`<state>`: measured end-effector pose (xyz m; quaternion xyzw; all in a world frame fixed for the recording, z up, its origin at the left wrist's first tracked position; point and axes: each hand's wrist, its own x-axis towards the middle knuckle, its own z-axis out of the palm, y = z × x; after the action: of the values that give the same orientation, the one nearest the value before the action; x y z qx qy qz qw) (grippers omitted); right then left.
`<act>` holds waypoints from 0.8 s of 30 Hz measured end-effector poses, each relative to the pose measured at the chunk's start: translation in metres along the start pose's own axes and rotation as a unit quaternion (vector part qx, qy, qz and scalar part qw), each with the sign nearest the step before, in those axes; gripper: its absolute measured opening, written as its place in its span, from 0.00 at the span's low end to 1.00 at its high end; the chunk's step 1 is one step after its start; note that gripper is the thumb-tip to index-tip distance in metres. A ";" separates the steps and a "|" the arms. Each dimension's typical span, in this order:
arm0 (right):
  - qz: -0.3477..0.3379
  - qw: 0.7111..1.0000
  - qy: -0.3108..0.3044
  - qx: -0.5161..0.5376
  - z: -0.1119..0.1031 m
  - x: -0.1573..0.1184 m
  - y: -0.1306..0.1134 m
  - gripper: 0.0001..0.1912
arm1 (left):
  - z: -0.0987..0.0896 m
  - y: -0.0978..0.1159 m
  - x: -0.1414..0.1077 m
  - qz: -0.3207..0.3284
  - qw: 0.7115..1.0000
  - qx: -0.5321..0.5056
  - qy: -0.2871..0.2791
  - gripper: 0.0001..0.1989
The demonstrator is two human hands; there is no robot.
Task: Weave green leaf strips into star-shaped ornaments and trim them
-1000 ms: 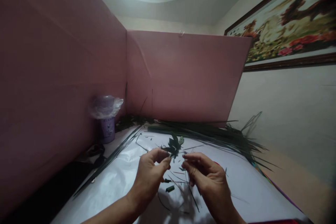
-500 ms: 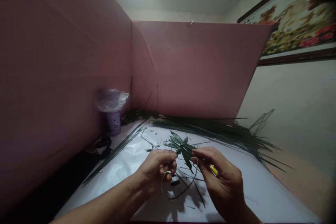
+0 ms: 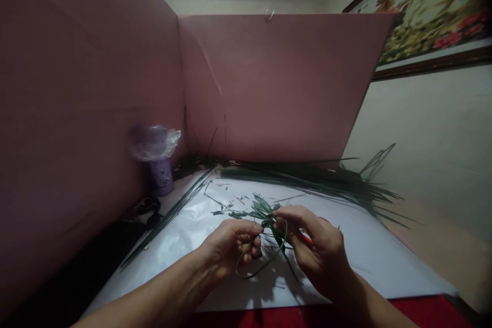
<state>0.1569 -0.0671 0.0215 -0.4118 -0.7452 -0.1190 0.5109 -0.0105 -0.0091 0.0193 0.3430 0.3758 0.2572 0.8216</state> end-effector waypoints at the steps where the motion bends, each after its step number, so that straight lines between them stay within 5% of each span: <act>1: -0.019 1.000 -0.003 -0.005 -0.001 0.001 0.001 0.10 | -0.001 0.001 0.001 -0.006 1.000 -0.008 0.006 0.04; 9: -0.120 0.970 0.033 -0.211 -0.001 -0.005 0.000 0.14 | -0.002 -0.001 0.006 0.022 0.997 -0.040 0.061 0.05; 14: -0.220 0.962 -0.003 -0.163 -0.008 -0.008 -0.018 0.18 | -0.002 -0.005 0.005 0.139 0.987 -0.005 0.083 0.06; 18: -0.283 0.941 -0.064 -0.175 -0.012 -0.003 -0.036 0.16 | 0.001 -0.006 0.004 0.159 0.980 0.016 0.120 0.07; 24: -0.335 0.928 -0.048 -0.153 -0.003 -0.001 -0.047 0.14 | 0.003 -0.007 0.004 0.160 0.974 0.015 0.159 0.09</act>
<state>0.1244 -0.0988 0.0334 -0.2163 -0.8361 -0.3763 0.3355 -0.0042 -0.0115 0.0138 0.3658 0.4455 0.4309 0.6942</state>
